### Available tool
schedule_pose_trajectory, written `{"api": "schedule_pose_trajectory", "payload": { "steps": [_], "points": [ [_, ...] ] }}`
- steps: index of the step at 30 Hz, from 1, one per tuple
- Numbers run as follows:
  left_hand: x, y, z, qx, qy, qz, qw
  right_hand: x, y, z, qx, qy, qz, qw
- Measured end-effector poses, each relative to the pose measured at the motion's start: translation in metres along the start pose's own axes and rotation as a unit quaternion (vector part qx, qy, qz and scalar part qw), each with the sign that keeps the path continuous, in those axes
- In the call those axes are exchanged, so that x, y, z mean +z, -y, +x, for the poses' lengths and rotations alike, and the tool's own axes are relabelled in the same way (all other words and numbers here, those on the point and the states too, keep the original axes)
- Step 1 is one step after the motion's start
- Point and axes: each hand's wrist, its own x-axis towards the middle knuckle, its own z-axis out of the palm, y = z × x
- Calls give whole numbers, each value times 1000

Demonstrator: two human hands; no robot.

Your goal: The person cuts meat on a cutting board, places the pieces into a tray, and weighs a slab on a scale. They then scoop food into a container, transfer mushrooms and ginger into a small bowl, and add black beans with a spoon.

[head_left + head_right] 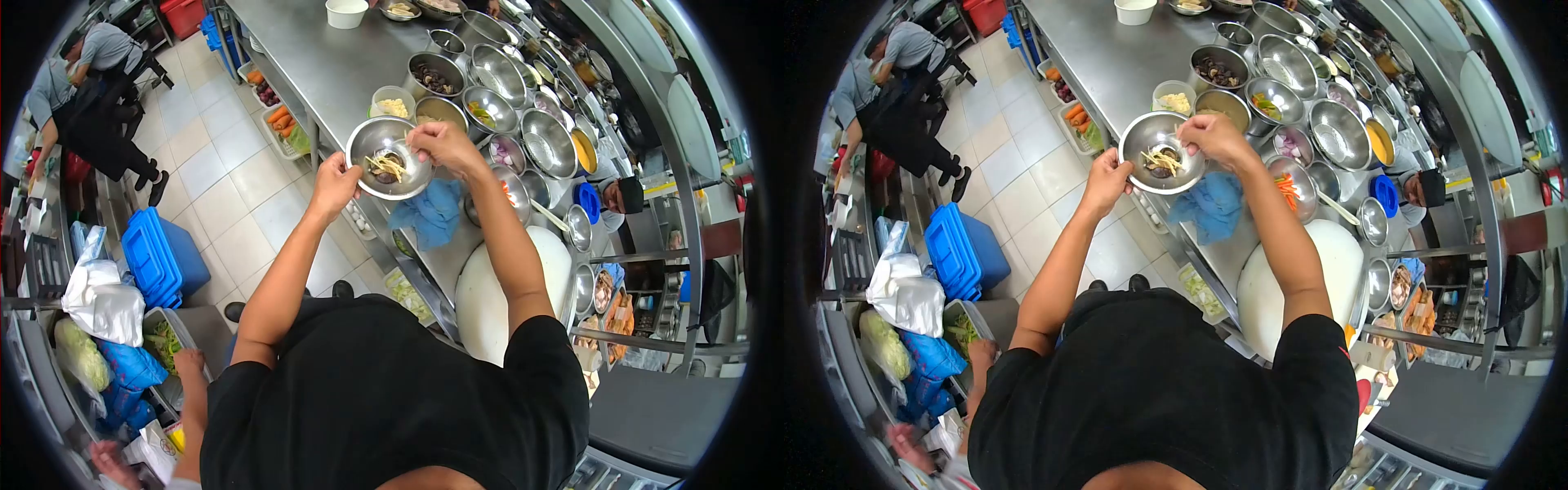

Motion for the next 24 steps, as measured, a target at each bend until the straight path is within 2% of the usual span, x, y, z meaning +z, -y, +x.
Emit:
{"api": "schedule_pose_trajectory", "payload": {
  "steps": [1, 2, 3, 5, 6, 7, 8, 9, 12, 13, 15, 16, 18, 20, 22, 23, 24],
  "points": [
    [1, -1, 0, -7, -4, -16, 1000, -5, 7, -4, 37, -16, 72, 997],
    [0, -2, -1, -18, -7, -10, 1000, -14, 4, -1, 20, -60, 93, 994],
    [-1, -4, -3, -15, -7, -13, 1000, -26, -2, 6, 19, -61, 89, 994],
    [-7, -4, -7, -16, -11, -8, 1000, -47, -16, 23, -55, -228, 32, 972],
    [-19, 14, -4, -11, -18, -2, 1000, -53, -24, 32, -112, -280, -67, 951],
    [-25, 14, -8, -14, -13, -1, 1000, -61, -36, 45, -107, -284, -67, 950],
    [-28, 14, -14, -13, -20, -15, 1000, -71, -53, 62, -25, -233, -211, 949],
    [-32, 15, -21, -12, -27, -27, 999, -78, -70, 76, 58, -173, -347, 920],
    [-44, 23, -34, -16, -45, -29, 998, -78, -84, 92, 53, -280, -427, 858],
    [-48, 26, -38, -28, -51, -32, 998, -77, -93, 94, 60, -284, -425, 858],
    [-57, 32, -47, -42, -47, -27, 998, -77, -114, 102, -165, -324, -443, 820],
    [-59, 34, -50, -48, -62, -22, 997, -67, -92, 88, -64, -313, -415, 852],
    [-63, 35, -47, -50, -47, -13, 998, -70, -93, 98, 38, -298, -372, 878],
    [-69, 37, -47, -46, -50, -18, 998, -66, -97, 96, 28, -268, -381, 884],
    [-68, 28, -48, -50, -39, -15, 998, -59, -112, 93, -50, -307, -386, 869],
    [-69, 22, -49, -57, -48, -18, 997, -53, -100, 82, -41, -320, -382, 866],
    [-70, 19, -48, -60, -42, -17, 997, -45, -74, 66, -2, -361, -315, 878]
  ]
}}
